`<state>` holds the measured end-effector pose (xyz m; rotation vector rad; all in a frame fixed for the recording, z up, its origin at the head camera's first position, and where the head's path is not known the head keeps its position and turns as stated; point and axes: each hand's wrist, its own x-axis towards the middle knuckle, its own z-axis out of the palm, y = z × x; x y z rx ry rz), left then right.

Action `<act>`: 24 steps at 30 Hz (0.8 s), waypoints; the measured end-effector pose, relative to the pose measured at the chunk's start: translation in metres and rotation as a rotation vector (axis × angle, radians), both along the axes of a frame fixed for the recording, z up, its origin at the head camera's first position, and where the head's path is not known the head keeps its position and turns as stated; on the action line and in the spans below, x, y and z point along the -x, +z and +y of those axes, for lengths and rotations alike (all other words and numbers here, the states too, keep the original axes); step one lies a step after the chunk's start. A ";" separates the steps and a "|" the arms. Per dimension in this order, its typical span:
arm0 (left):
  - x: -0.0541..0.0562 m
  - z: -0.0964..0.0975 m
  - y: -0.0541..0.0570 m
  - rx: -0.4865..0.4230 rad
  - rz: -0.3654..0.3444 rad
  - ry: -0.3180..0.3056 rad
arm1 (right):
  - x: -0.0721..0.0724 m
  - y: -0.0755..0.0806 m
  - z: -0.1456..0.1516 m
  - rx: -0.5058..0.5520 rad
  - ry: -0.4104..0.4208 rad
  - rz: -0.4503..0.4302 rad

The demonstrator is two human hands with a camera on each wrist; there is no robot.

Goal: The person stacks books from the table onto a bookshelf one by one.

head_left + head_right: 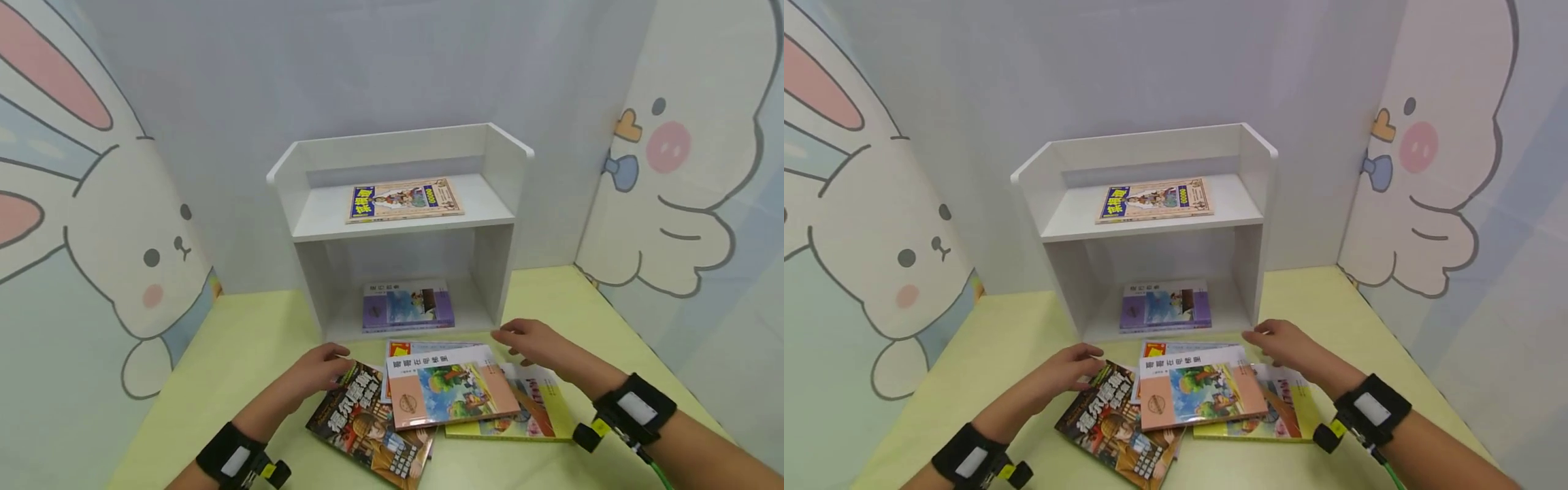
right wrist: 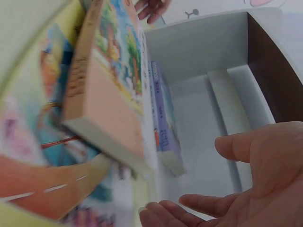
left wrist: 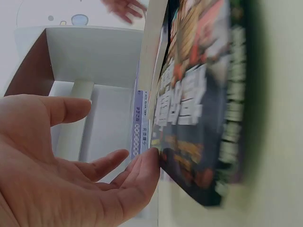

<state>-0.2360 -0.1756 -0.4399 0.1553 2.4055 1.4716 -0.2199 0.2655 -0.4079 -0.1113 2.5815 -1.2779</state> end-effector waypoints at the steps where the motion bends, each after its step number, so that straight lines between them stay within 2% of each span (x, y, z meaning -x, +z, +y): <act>1: -0.004 -0.004 0.001 -0.015 -0.015 0.005 | -0.003 -0.001 0.004 0.011 -0.009 -0.027; 5: -0.013 -0.012 0.007 -0.089 -0.106 -0.002 | -0.013 -0.006 0.014 0.072 -0.038 -0.122; 10: -0.021 0.001 0.006 -0.171 -0.217 -0.070 | -0.020 -0.009 0.012 0.131 -0.052 -0.205; 16: -0.024 0.024 -0.002 -0.202 -0.263 -0.139 | -0.023 -0.017 0.002 0.151 -0.057 -0.275; 21: -0.025 0.038 -0.004 -0.224 -0.284 -0.139 | -0.026 -0.019 -0.007 0.171 -0.048 -0.302; 24: -0.028 0.045 -0.006 -0.241 -0.283 -0.109 | -0.030 -0.022 -0.015 0.235 -0.063 -0.304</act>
